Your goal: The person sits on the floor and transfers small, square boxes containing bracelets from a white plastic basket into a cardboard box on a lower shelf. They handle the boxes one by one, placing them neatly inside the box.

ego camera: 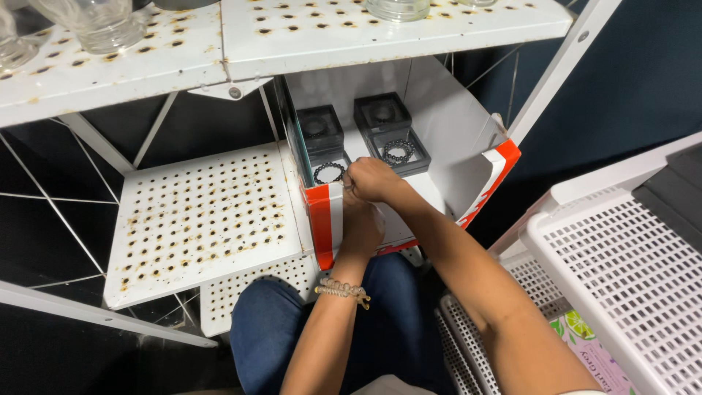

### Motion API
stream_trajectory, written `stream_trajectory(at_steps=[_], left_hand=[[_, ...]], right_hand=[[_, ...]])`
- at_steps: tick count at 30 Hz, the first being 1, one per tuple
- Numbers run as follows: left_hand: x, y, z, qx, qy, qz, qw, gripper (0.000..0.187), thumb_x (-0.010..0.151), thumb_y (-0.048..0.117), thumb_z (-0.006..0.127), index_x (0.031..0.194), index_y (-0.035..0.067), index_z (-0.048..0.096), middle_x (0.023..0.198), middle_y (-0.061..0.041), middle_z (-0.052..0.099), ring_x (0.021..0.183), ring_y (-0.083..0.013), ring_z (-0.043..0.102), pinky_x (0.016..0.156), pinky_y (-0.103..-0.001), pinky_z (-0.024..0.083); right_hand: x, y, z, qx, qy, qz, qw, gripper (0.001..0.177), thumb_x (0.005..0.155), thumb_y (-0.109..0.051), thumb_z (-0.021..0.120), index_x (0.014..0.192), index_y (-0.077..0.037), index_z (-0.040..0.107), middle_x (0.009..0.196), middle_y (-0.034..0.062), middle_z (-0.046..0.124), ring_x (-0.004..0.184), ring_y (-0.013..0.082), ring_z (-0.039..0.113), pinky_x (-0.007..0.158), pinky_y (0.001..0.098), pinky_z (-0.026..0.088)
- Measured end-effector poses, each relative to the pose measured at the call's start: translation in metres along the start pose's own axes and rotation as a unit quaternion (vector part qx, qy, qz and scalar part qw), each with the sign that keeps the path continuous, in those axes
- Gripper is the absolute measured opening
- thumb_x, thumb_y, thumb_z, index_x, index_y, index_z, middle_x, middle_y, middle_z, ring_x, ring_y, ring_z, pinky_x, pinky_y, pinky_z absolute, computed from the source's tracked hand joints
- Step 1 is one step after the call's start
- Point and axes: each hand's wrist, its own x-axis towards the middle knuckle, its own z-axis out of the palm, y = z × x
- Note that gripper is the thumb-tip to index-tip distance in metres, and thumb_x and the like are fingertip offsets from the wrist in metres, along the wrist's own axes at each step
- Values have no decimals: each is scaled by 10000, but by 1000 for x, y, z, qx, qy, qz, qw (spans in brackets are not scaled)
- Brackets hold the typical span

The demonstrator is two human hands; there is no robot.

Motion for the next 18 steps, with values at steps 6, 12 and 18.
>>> stream_trajectory(at_steps=[6,12,18], left_hand=[[0,1,11,-217,86,-53,971,797,841,236,630,1454,-159,308,1428,-283,444,1312,-457,482,1094,-502,393],[-3,12,4,-388,30,-237,890,1203,852,360,720,1587,-19,-154,1431,-286,322,1281,-492,457,1064,-520,407],[1,3,10,-21,-90,-49,995,588,909,403,595,1421,124,516,1445,-298,499,1323,-529,446,1014,-661,282]], right_hand=[[4,5,16,68,35,13,997,153,782,-162,676,815,-44,767,827,216,718,885,426,725,814,494,596],[-3,-2,9,51,49,16,997,143,806,-210,694,785,-80,748,853,167,717,937,335,714,852,429,595],[9,-15,8,-117,16,-10,993,210,766,-307,799,885,-135,779,852,145,671,853,308,729,811,443,602]])
